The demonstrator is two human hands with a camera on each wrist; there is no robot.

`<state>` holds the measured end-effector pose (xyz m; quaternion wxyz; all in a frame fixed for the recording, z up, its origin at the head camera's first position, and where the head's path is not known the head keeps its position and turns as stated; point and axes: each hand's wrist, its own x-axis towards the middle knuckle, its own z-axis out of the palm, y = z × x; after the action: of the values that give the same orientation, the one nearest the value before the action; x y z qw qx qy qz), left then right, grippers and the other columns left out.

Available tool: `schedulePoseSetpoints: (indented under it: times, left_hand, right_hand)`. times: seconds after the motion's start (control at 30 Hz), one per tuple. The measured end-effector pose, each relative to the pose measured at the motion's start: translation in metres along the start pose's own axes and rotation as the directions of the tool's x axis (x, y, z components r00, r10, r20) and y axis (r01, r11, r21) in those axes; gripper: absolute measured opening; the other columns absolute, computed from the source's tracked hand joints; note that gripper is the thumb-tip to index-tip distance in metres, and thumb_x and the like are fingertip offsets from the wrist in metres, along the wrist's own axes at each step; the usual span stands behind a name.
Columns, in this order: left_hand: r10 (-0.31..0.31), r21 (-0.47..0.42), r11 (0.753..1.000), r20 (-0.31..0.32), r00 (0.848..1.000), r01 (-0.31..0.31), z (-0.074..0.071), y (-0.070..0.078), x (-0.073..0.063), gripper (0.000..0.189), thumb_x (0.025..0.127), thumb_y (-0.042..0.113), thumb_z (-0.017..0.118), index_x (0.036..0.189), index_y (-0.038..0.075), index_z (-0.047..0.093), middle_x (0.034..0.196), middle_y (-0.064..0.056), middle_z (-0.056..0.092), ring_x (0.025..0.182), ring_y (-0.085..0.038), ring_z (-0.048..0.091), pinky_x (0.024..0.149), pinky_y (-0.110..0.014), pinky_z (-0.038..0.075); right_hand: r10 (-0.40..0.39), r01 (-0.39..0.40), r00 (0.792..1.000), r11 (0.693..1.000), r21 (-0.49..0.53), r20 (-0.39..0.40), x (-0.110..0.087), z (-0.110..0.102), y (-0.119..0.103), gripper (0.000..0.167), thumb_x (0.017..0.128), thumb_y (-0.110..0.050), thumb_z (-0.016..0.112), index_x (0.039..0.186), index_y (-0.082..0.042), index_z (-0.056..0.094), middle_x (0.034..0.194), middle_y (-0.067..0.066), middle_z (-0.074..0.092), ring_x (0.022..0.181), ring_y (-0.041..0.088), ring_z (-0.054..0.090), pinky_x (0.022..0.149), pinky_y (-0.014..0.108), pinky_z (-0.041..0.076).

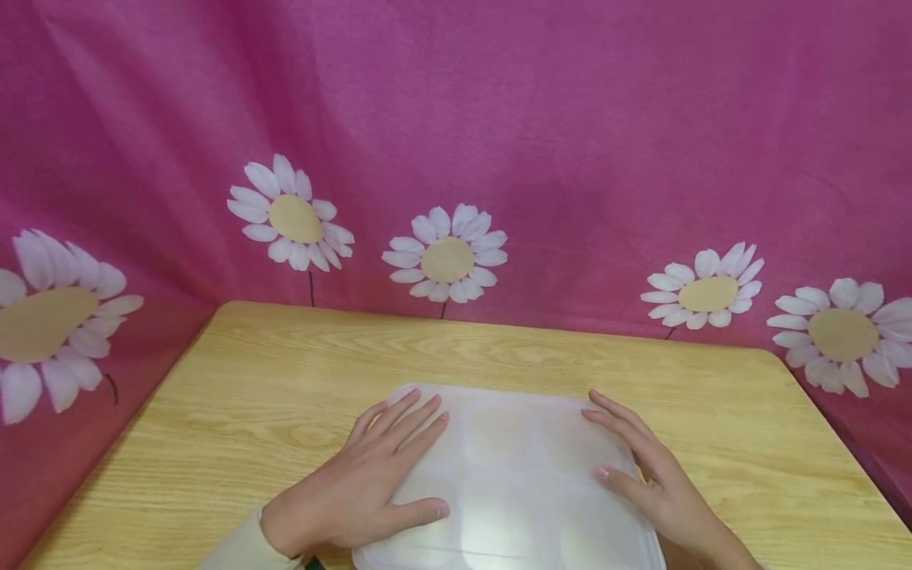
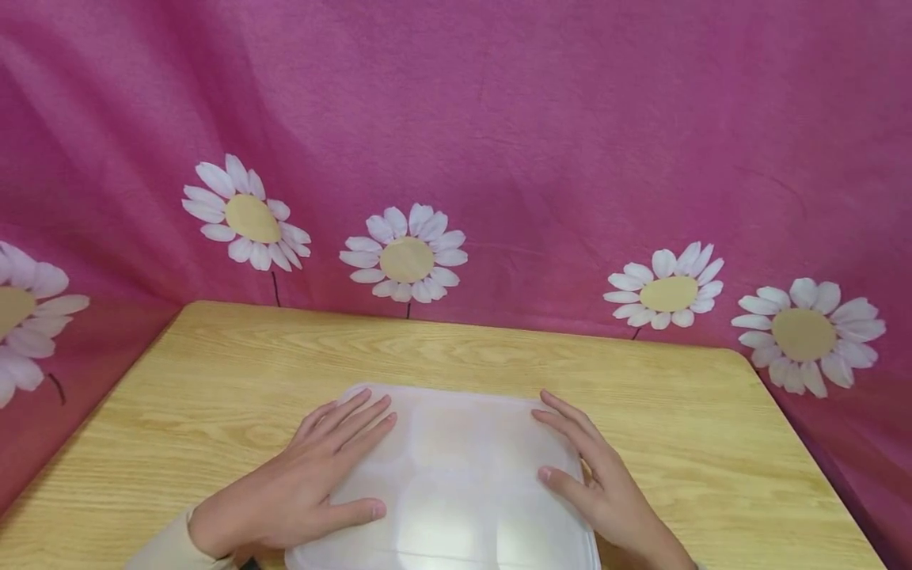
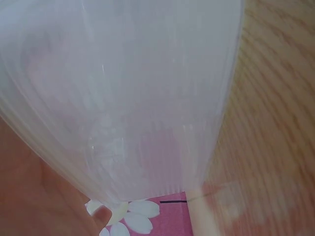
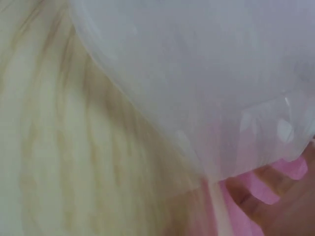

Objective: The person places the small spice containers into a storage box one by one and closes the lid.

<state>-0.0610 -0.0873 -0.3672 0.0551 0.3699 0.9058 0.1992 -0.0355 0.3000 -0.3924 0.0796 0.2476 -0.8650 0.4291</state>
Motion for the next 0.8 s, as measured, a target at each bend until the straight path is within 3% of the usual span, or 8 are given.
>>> schedulePoseSetpoints:
  times: [0.13, 0.3, 0.37, 0.47, 0.53, 0.6, 0.67, 0.8]
  left_hand:
    - [0.007, -0.015, 1.0, -0.006, 1.0, -0.007, -0.001, 0.002, -0.001, 0.088, 0.098, 0.074, 0.043, 0.166, 0.022, 0.024, 0.176, 0.003, 0.015, 0.165, -0.029, 0.007, 0.127, -0.065, 0.013]
    - [-0.008, -0.048, 0.999, -0.007, 1.0, 0.008, -0.002, 0.003, -0.005, 0.083, 0.099, 0.073, 0.046, 0.165, 0.026, 0.028, 0.176, 0.006, 0.017, 0.165, -0.026, 0.006, 0.127, -0.064, 0.012]
    - [0.012, -0.056, 0.998, -0.031, 0.999, -0.014, -0.003, 0.003, -0.009, 0.078, 0.099, 0.07, 0.049, 0.162, 0.026, 0.035, 0.174, 0.006, 0.023, 0.165, -0.026, 0.009, 0.127, -0.062, 0.013]
    - [0.058, -0.064, 0.996, -0.055, 0.997, -0.062, -0.008, 0.002, -0.019, 0.068, 0.099, 0.066, 0.053, 0.155, 0.028, 0.048, 0.17, 0.008, 0.034, 0.163, -0.027, 0.018, 0.126, -0.055, 0.015]
    - [0.073, -0.085, 0.994, -0.036, 0.997, -0.075, -0.014, 0.003, -0.028, 0.062, 0.099, 0.066, 0.054, 0.151, 0.033, 0.052, 0.167, 0.012, 0.037, 0.163, -0.025, 0.02, 0.126, -0.051, 0.015]
    - [0.073, -0.103, 0.992, 0.003, 0.997, -0.073, -0.018, 0.005, -0.034, 0.06, 0.098, 0.068, 0.053, 0.15, 0.038, 0.051, 0.167, 0.016, 0.036, 0.162, -0.022, 0.022, 0.127, -0.05, 0.018]
    - [0.069, -0.107, 0.992, 0.03, 0.997, -0.065, -0.021, 0.006, -0.04, 0.059, 0.099, 0.068, 0.051, 0.151, 0.041, 0.049, 0.167, 0.019, 0.034, 0.162, -0.02, 0.021, 0.127, -0.051, 0.022]
    - [0.081, -0.018, 0.997, -0.027, 0.996, -0.081, -0.019, 0.003, -0.044, 0.059, 0.1, 0.065, 0.051, 0.153, 0.038, 0.047, 0.167, 0.016, 0.035, 0.161, -0.02, 0.027, 0.123, -0.055, 0.034]
  right_hand:
    - [-0.04, 0.042, 0.999, 0.993, 0.109, -0.019, -0.003, 0.0, 0.013, 0.063, 0.091, 0.014, 0.063, 0.151, 0.001, 0.048, 0.167, 0.013, 0.035, 0.155, 0.003, 0.03, 0.119, 0.006, 0.026]
    - [0.001, 0.009, 0.999, 0.964, 0.265, -0.037, -0.009, 0.003, 0.022, 0.066, 0.095, 0.016, 0.052, 0.157, 0.004, 0.035, 0.171, 0.015, 0.028, 0.156, 0.002, 0.027, 0.121, 0.007, 0.025]
    - [0.052, -0.039, 0.998, 0.919, 0.393, -0.022, -0.012, 0.006, 0.025, 0.064, 0.101, 0.011, 0.042, 0.162, 0.0, 0.026, 0.172, 0.003, 0.03, 0.153, -0.003, 0.032, 0.119, 0.009, 0.031]
    - [0.103, -0.092, 0.995, 0.799, 0.594, 0.015, -0.015, 0.01, 0.03, 0.059, 0.109, 0.001, 0.025, 0.166, -0.005, 0.013, 0.163, -0.008, 0.044, 0.143, -0.002, 0.047, 0.11, 0.016, 0.047]
    - [0.136, -0.124, 0.99, 0.761, 0.637, 0.03, -0.015, 0.013, 0.032, 0.055, 0.112, -0.006, 0.02, 0.166, -0.007, 0.012, 0.16, -0.014, 0.047, 0.138, -0.004, 0.05, 0.107, 0.015, 0.049]
    - [0.163, -0.146, 0.986, 0.763, 0.63, 0.031, -0.014, 0.016, 0.033, 0.052, 0.113, -0.01, 0.02, 0.165, -0.005, 0.018, 0.155, -0.015, 0.052, 0.134, -0.004, 0.054, 0.105, 0.017, 0.052]
    - [0.199, -0.169, 0.98, 0.804, 0.571, 0.01, -0.013, 0.018, 0.032, 0.049, 0.114, -0.012, 0.024, 0.161, 0.001, 0.028, 0.152, -0.017, 0.055, 0.131, -0.004, 0.057, 0.103, 0.017, 0.054]
    - [0.272, -0.224, 0.962, 0.843, 0.488, -0.027, -0.011, 0.02, 0.031, 0.047, 0.114, -0.015, 0.029, 0.152, 0.01, 0.039, 0.138, -0.021, 0.065, 0.117, -0.001, 0.067, 0.094, 0.021, 0.059]
